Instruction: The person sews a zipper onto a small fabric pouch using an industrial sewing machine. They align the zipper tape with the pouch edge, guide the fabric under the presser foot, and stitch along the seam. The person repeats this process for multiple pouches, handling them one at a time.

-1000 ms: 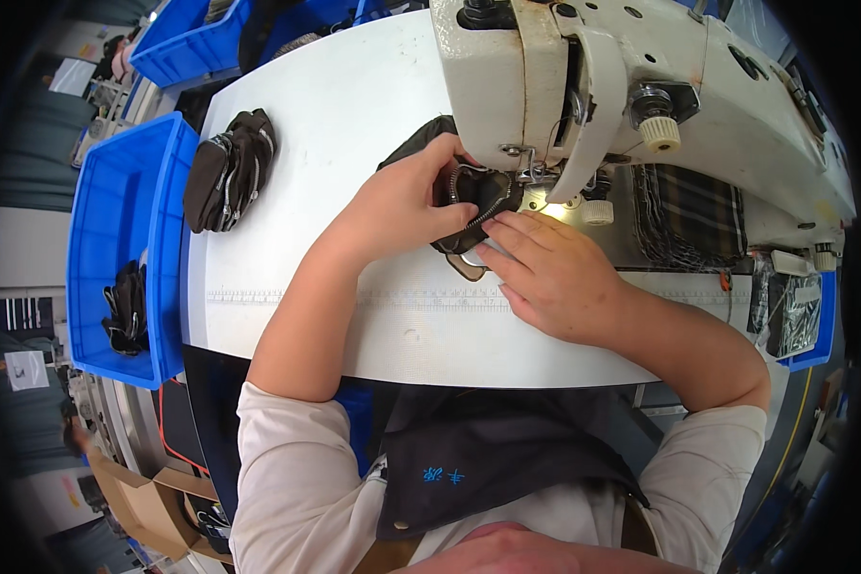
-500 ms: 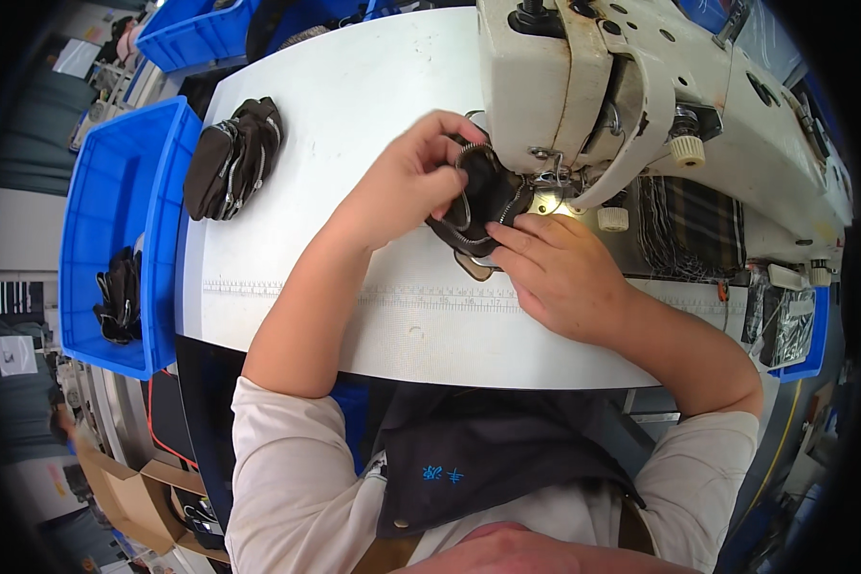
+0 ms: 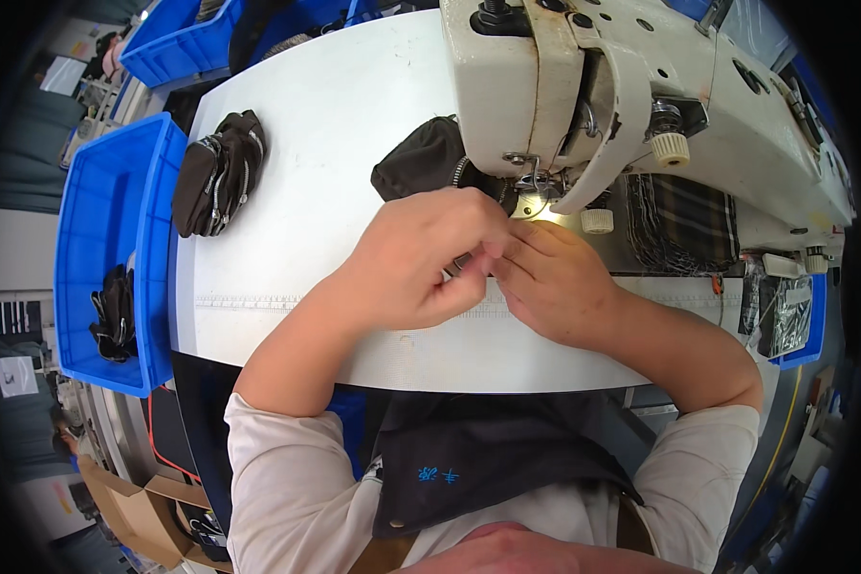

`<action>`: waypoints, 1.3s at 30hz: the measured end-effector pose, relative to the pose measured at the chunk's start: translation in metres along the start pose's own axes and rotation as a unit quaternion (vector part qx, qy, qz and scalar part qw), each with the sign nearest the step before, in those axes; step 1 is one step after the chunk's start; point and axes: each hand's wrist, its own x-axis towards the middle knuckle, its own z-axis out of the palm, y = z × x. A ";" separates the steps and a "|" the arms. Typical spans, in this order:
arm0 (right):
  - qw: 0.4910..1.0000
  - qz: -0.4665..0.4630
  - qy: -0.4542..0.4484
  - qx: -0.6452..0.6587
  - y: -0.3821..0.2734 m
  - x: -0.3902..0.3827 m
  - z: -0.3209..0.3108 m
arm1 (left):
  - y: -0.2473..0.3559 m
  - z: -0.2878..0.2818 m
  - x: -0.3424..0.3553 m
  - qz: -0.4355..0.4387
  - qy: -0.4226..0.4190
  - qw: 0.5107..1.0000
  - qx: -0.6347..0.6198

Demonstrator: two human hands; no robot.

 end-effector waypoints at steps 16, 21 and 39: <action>0.999 0.034 0.029 0.001 0.001 0.003 -0.013 | -0.037 0.022 0.003 -0.049 -0.009 0.957 0.285; 0.997 0.068 -0.033 0.001 -0.004 0.006 -0.013 | -0.040 0.019 0.002 -0.060 -0.013 0.959 0.277; 0.996 0.083 -0.027 -0.032 -0.002 0.005 -0.010 | -0.045 0.034 0.006 -0.062 0.067 0.969 0.229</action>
